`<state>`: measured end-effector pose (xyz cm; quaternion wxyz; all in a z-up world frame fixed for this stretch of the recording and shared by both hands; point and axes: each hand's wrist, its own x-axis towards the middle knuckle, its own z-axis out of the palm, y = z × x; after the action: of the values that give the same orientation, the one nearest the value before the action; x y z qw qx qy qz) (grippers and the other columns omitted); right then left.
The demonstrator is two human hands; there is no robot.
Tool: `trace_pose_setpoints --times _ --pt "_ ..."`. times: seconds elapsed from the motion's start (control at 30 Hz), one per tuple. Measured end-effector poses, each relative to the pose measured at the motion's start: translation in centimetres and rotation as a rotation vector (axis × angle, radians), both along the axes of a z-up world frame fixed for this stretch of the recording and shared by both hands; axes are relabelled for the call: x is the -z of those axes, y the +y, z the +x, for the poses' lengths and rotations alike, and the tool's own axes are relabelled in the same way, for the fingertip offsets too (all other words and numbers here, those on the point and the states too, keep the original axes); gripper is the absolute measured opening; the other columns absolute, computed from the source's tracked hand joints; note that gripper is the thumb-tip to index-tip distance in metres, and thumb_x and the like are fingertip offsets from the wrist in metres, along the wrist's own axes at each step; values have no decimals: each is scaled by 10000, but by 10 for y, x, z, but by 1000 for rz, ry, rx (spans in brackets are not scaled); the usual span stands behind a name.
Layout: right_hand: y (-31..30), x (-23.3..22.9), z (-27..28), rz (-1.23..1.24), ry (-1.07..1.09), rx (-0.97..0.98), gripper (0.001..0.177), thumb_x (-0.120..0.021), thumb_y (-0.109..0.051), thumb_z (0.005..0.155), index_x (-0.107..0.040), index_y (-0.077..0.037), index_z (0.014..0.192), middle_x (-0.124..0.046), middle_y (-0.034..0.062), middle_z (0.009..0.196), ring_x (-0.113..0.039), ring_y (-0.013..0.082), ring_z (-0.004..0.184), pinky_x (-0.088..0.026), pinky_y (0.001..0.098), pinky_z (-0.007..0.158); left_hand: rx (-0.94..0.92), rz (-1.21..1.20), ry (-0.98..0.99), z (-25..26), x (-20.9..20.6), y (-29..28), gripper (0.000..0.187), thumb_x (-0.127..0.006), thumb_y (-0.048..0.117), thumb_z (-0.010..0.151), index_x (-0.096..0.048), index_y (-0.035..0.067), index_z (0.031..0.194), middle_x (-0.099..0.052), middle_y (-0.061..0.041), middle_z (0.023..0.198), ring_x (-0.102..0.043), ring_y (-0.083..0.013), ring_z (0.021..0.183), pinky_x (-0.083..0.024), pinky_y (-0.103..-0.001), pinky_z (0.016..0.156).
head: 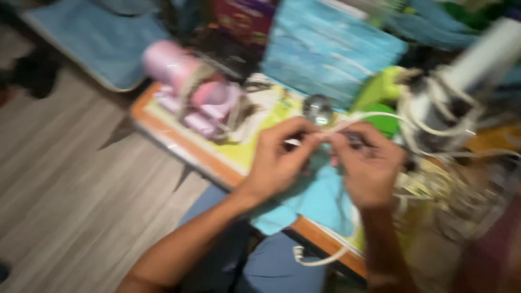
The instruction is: The person manipulates a white USB cable, repeatedly wrapping and unwrapping a small red object around the connector end. They handle the cable with both hands, adjusting the red item and inspecting the connection point.
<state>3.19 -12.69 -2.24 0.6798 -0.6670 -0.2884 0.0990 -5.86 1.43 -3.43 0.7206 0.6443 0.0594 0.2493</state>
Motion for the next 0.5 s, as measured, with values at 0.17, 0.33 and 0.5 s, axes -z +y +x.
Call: trace_pose_setpoints --times 0.17,0.33,0.5 --pt "-4 2 4 91 49 -11 84 -680 77 964 -679 87 1048 -695 103 956 -636 100 751 -524 226 618 22 40 37 5 -8 -2 110 -656 75 997 -695 -28 992 -646 -20 759 -583 -52 581 -474 -219 474" --pt "-6 -3 7 149 35 -1 101 -682 82 968 -678 87 1069 -690 105 986 -631 96 765 -515 216 611 70 11 41 12 -17 -5 117 -645 68 1003 -682 -40 978 -631 -26 755 -580 -63 590 -486 -234 481" --pt "-12 -8 10 136 7 32 63 -683 74 989 -688 80 1052 -684 92 948 -617 77 741 -504 204 604 127 -25 82 22 -23 -7 133 -629 79 1001 -681 -40 977 -618 -26 728 -565 -67 568 -481 -243 481"
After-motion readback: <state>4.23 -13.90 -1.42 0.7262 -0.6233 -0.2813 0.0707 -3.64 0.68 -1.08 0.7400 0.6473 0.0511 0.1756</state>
